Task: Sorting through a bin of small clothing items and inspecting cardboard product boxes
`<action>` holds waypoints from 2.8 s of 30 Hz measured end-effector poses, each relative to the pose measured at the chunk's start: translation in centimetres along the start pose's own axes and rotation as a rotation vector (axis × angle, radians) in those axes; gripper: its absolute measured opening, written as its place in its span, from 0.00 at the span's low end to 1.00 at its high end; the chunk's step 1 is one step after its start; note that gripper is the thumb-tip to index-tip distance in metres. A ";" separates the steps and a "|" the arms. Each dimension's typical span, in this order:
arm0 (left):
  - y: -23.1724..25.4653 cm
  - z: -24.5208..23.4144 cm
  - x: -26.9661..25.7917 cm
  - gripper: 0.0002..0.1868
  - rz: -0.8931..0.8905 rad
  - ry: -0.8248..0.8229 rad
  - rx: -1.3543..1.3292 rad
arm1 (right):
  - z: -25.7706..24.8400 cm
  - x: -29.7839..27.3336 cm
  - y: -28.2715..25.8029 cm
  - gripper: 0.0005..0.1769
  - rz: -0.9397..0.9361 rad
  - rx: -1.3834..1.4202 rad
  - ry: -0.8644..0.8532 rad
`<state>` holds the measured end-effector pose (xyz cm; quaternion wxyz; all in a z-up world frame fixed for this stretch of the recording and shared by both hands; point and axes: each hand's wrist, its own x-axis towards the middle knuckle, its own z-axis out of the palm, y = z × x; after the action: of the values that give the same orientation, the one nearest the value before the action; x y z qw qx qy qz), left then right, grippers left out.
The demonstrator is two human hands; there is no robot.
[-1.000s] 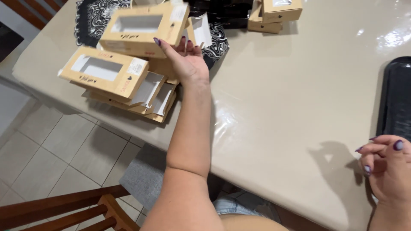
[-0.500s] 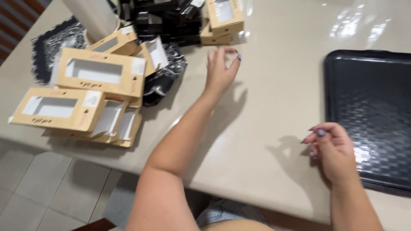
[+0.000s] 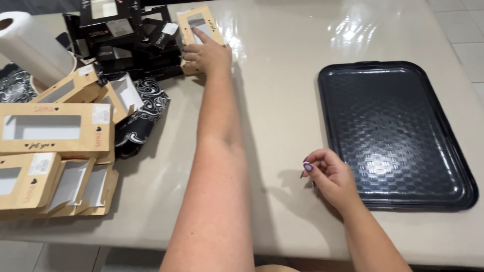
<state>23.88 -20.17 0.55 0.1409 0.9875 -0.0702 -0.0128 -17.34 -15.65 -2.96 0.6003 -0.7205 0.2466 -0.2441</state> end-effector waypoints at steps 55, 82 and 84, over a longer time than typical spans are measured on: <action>-15.7 -2.9 -27.3 0.24 0.942 -0.675 -0.957 | -2.1 -0.9 1.4 0.20 -0.039 0.640 -0.072; -15.4 -2.2 -27.1 0.28 0.669 -1.104 -1.415 | -0.8 0.3 -0.9 0.50 -0.096 0.603 0.278; -15.4 -2.5 -26.9 0.27 0.730 -1.057 -1.367 | -1.1 0.4 -0.1 0.45 -0.091 0.626 0.250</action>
<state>-0.60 -1.02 -1.16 0.6358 0.4734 -0.4078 -0.4532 -17.75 -16.70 -2.71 0.7460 -0.4759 0.1990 -0.4211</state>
